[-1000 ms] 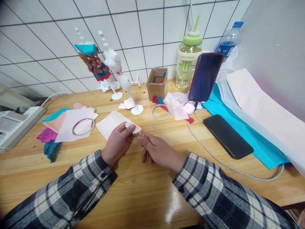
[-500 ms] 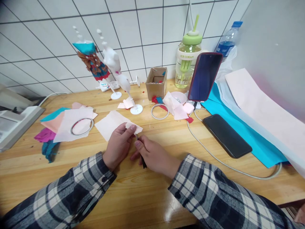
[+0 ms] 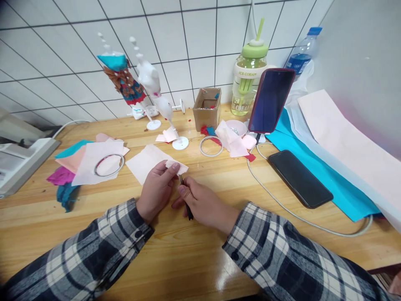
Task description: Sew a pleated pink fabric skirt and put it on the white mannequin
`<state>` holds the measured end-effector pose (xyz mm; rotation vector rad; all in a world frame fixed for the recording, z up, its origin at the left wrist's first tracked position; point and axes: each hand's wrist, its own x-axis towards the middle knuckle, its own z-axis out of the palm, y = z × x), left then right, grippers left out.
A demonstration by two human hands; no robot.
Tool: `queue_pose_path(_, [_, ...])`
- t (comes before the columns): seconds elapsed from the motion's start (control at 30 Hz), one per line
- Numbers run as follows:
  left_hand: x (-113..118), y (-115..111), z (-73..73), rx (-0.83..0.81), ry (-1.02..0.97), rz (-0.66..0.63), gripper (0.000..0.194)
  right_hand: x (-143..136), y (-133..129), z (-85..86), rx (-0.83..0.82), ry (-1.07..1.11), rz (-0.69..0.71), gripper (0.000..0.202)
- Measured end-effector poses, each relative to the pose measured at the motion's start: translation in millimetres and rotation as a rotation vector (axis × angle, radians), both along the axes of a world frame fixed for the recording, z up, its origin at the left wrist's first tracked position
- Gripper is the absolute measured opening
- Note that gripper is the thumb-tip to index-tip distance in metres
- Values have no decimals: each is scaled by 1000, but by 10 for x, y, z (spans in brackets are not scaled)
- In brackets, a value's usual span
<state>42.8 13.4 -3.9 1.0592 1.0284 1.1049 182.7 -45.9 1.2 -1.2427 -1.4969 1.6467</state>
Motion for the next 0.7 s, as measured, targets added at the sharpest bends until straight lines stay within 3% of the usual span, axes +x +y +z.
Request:
queue_pose_path(0.27, [-9, -10, -8, 6, 22, -69, 24, -4, 1, -42, 15, 29, -23, 31])
queue_pose_path(0.7, [-15, 6, -8, 3, 25, -68, 23, -9, 4, -33, -4, 29, -46, 29])
